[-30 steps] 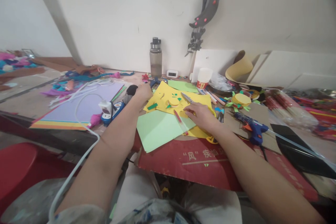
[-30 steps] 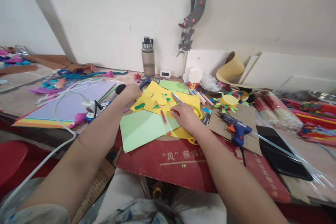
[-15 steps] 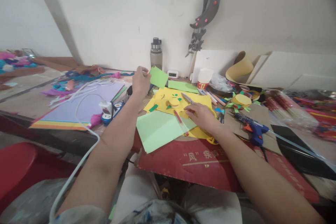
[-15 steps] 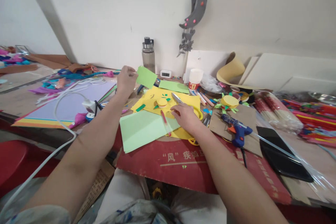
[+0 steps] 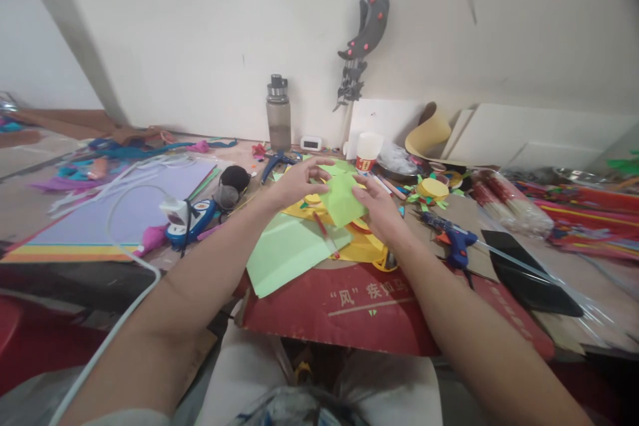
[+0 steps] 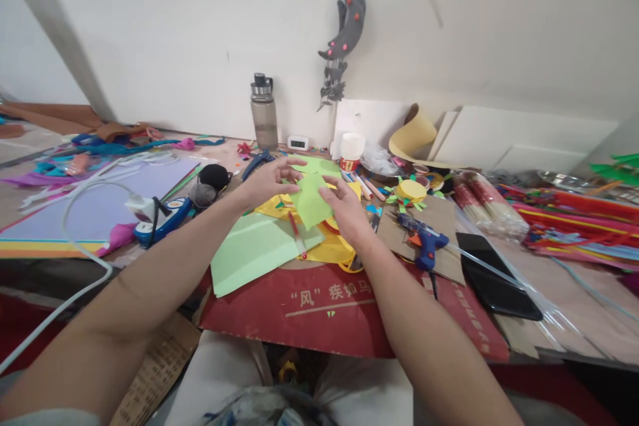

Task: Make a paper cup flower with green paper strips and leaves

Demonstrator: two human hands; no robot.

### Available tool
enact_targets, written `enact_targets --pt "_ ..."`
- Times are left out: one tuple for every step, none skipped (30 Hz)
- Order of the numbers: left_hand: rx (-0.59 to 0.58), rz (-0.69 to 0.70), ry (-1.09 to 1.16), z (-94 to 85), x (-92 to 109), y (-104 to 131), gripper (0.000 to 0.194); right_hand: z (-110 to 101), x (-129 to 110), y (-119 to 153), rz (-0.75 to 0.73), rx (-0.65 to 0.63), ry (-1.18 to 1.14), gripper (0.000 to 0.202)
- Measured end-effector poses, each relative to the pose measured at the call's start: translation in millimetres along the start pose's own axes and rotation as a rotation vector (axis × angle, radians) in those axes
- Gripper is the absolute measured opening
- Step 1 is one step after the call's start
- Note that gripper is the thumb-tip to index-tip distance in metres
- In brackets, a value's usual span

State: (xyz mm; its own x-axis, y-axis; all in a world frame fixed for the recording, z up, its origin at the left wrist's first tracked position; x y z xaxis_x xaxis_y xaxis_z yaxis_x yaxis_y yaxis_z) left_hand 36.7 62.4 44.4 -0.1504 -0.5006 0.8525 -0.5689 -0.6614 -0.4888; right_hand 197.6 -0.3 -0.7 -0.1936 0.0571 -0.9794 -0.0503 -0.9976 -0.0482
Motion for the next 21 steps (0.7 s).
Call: enact_targets --pt "0.008 0.0 0.016 3.4 0 0 0.061 1 0 0 0.008 0.0 -0.015 0.053" --pt "0.046 0.0 0.042 4.8 -1 0 0.06 1 0 -1 0.008 0.003 -0.024 0.053" --pt "0.104 -0.009 0.082 5.1 -2 0 0.06 1 -1 -1 0.002 0.009 -0.032 0.053" --pt "0.168 -0.029 0.137 5.5 -5 1 0.06 0 -3 -2 -0.01 0.023 -0.041 0.052" --pt "0.228 -0.058 0.203 6.6 -8 2 0.06 -2 -4 -2 -0.026 0.044 -0.05 0.05" --pt "0.257 -0.106 0.271 10.0 -12 3 0.06 -4 -6 -2 -0.043 0.069 -0.056 0.047" --pt "0.253 -0.152 0.317 15.1 -16 4 0.062 -6 -7 -1 -0.056 0.092 -0.057 0.045" --pt "0.231 -0.194 0.343 20.3 -19 5 0.064 -8 -9 -1 -0.067 0.11 -0.051 0.042" --pt "0.202 -0.226 0.346 24.6 -21 6 0.065 -9 -10 0 -0.078 0.124 -0.04 0.039" --pt "0.172 -0.246 0.327 27.2 -23 7 0.065 -10 -12 1 -0.089 0.135 -0.026 0.037" --pt "0.141 -0.256 0.295 28.4 -25 8 0.063 -11 -13 2 -0.097 0.145 -0.01 0.034" --pt "0.115 -0.259 0.26 28.3 -26 8 0.059 -11 -13 3 -0.102 0.152 0.005 0.032" --pt "0.096 -0.256 0.231 27.1 -27 8 0.053 -11 -14 4 -0.104 0.157 0.016 0.032" --pt "0.087 -0.246 0.213 25.1 -28 8 0.048 -11 -13 4 -0.104 0.155 0.024 0.032" --pt "0.089 -0.232 0.21 22.8 -28 7 0.044 -10 -13 4 -0.102 0.145 0.029 0.033" --pt "0.103 -0.217 0.218 20.3 -28 7 0.041 -8 -12 3 -0.098 0.129 0.031 0.034" --pt "0.119 -0.205 0.229 18.2 -28 6 0.039 -7 -10 2 -0.095 0.108 0.03 0.035" --pt "0.132 -0.196 0.238 17.0 -28 6 0.037 -5 -9 1 -0.09 0.087 0.027 0.036" --pt "0.135 -0.194 0.245 17.2 -27 6 0.036 -4 -8 0 -0.084 0.067 0.026 0.036" --pt "0.13 -0.196 0.244 18.3 -27 6 0.035 -4 -6 0 -0.076 0.049 0.029 0.037" --pt "0.116 -0.204 0.243 20.4 -27 6 0.034 -4 -5 -1 -0.07 0.037 0.036 0.037"
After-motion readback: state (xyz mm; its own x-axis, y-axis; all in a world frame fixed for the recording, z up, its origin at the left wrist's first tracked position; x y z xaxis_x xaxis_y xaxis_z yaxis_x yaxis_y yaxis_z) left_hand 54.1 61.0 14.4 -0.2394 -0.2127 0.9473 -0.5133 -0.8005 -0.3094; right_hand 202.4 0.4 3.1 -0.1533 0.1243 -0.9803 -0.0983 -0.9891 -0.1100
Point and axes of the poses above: each hand's wrist, its own y-axis away from the middle knuckle, its own z-axis out of the palm, x = y × z, the point moved 7 cm from there along -y, towards the middle knuckle, and after that the axes turned 10 degrees about z, right-handed, at the moved point
